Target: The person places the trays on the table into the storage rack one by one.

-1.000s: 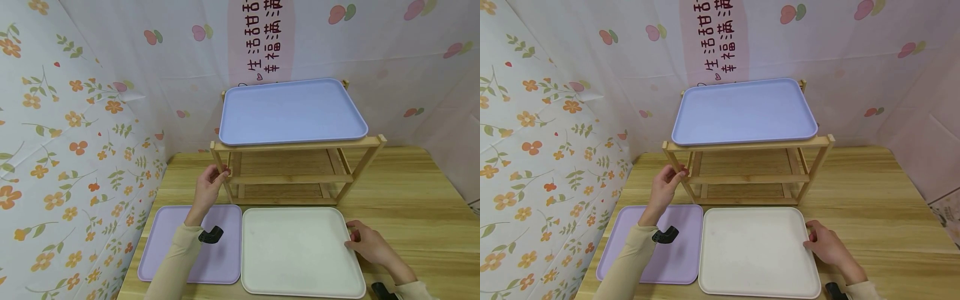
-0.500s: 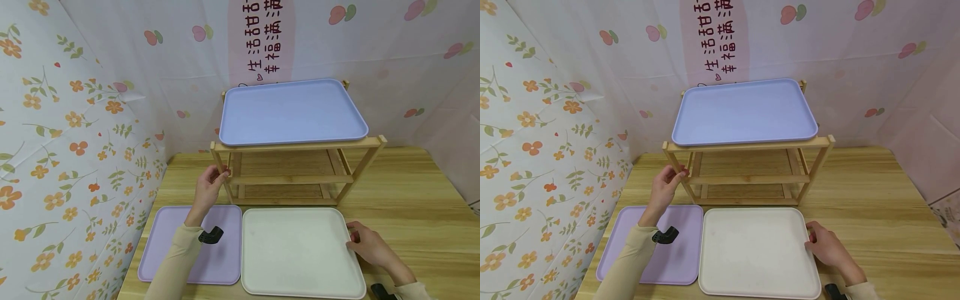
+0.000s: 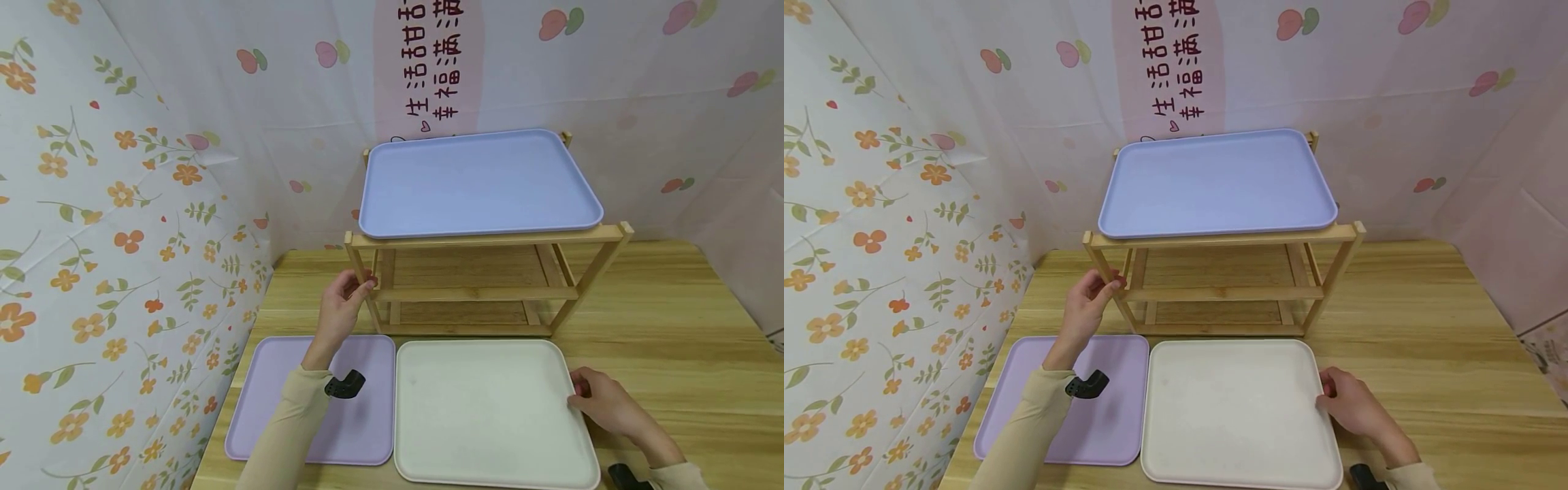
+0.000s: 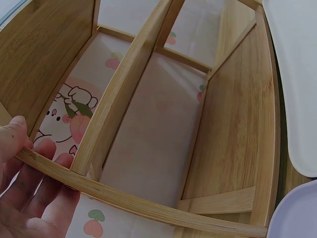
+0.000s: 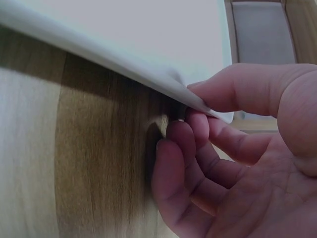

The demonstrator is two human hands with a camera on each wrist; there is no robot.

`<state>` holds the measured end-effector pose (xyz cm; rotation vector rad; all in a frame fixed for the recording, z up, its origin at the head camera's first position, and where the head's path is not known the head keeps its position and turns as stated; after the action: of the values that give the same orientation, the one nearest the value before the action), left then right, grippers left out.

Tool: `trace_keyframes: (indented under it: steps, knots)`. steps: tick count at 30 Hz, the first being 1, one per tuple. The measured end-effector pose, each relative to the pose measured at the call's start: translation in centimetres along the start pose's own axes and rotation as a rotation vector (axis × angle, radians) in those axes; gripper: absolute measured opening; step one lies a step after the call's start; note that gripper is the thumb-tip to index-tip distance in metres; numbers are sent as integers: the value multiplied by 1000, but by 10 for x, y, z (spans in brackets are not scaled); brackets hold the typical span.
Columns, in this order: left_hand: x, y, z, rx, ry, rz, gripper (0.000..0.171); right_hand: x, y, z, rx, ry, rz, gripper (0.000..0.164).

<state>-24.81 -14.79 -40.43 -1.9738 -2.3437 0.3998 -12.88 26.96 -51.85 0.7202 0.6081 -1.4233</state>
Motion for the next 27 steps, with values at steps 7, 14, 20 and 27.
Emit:
trace_keyframes:
  steps: [7,14,20,27]
  knots:
    - [1,0,2,-7,17,1,29,1,2,-4,17,-82,33,24]
    - [1,0,2,-3,18,1,27,2,3,-4,51,-201,59,28]
    - [1,0,1,1,14,8,27,5,6,-6,117,-268,96,33]
    - [1,-1,3,-42,5,4,29,8,8,-10,212,-387,160,43]
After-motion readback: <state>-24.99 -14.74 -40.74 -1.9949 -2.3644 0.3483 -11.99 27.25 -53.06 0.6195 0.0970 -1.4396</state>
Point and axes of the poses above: each hand's wrist, its own y-axis away from the middle knuckle, its own x-axis out of the palm, z = x × y, the point moved 7 cm from there along -y, towards the middle knuckle, and after that the axes turned 12 degrees about -z, right-handed, at the moved point
